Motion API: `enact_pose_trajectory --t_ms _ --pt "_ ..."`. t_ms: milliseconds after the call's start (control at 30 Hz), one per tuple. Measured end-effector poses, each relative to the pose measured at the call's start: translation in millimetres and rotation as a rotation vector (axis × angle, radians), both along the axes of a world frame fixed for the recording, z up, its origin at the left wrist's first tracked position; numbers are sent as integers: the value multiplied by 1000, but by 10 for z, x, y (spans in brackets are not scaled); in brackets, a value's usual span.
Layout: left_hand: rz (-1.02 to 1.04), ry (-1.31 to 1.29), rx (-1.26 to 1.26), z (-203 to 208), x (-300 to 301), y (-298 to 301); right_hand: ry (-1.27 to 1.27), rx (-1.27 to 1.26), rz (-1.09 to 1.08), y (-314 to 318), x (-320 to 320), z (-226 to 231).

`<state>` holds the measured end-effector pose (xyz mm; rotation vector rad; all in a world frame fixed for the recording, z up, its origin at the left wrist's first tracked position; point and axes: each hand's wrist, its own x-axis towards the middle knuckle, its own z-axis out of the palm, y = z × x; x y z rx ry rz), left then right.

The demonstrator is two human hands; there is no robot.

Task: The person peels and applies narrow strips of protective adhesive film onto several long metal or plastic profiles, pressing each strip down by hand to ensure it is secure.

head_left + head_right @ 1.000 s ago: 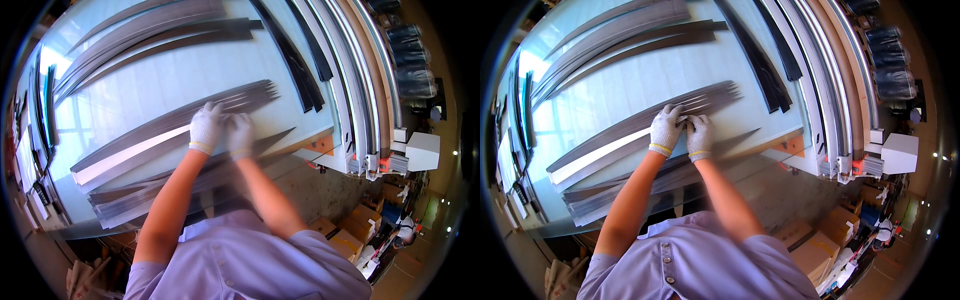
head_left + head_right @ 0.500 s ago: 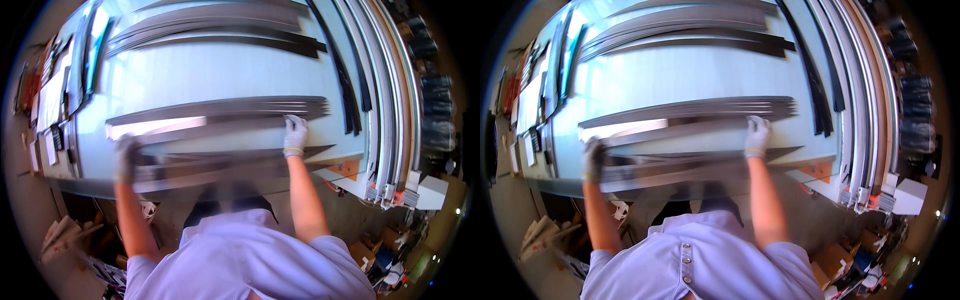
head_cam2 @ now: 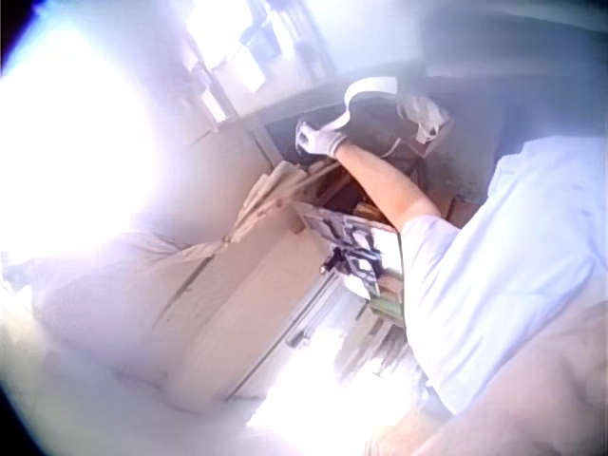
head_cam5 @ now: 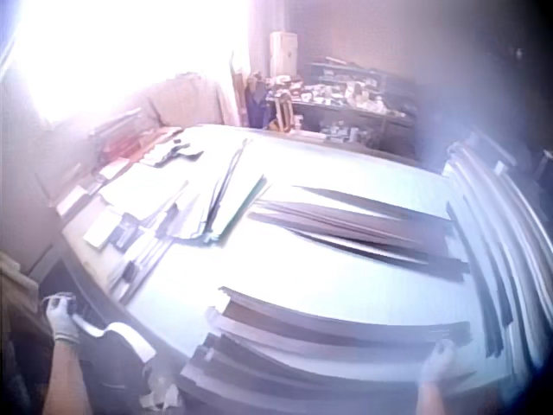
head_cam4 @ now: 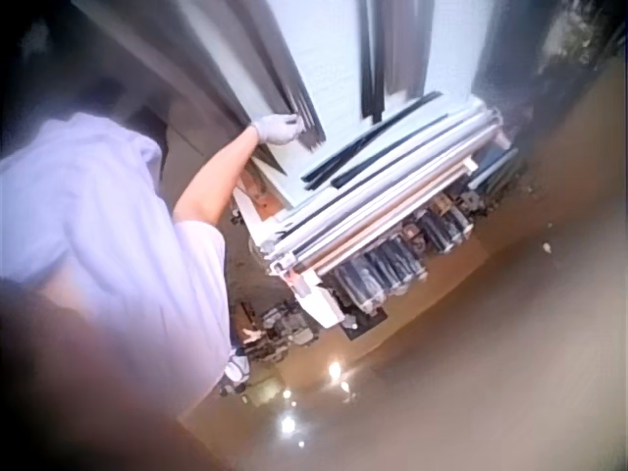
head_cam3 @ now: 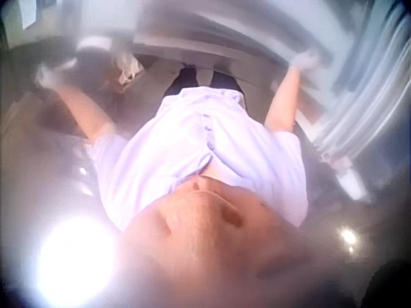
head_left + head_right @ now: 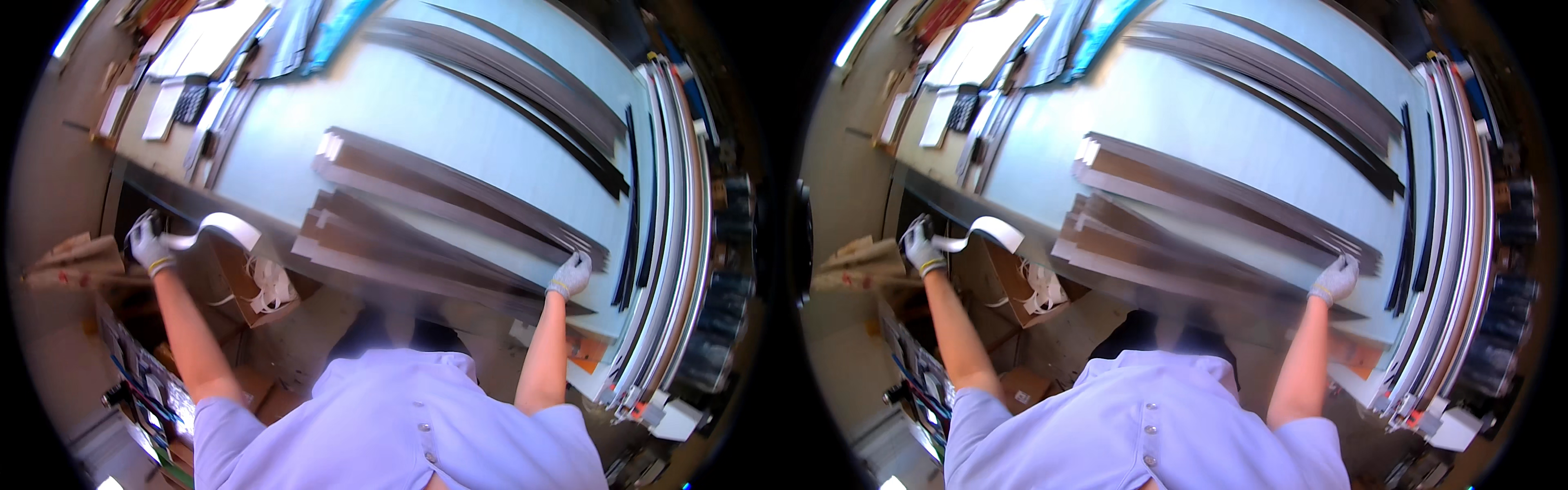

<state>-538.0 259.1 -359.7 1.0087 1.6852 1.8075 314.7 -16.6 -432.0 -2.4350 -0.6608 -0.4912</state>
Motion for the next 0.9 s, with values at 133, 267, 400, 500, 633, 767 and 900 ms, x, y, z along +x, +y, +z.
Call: enact_pose_trajectory --t_ms 133,267,400,500,633,767,900 --pt "223 -31 50 -361 147 -445 298 257 361 546 -1059 401" --pt "341 -54 80 -798 209 -1058 -42 -88 823 799 -1583 307" --pt "211 -13 -447 -1582 103 -1859 -114 -363 1027 1108 -2012 329" --pt "76 -175 -820 -2412 -43 -2456 -147 -544 1089 1221 -1985 230" --pt "38 234 -959 -2973 -82 -2928 -223 -621 1156 1253 -1796 162" --pt "70 198 -1036 -2812 255 -2973 -313 -627 1200 1245 -1643 195" --pt "84 68 -1061 -2880 282 -3218 -495 -462 1133 1176 -1803 514"
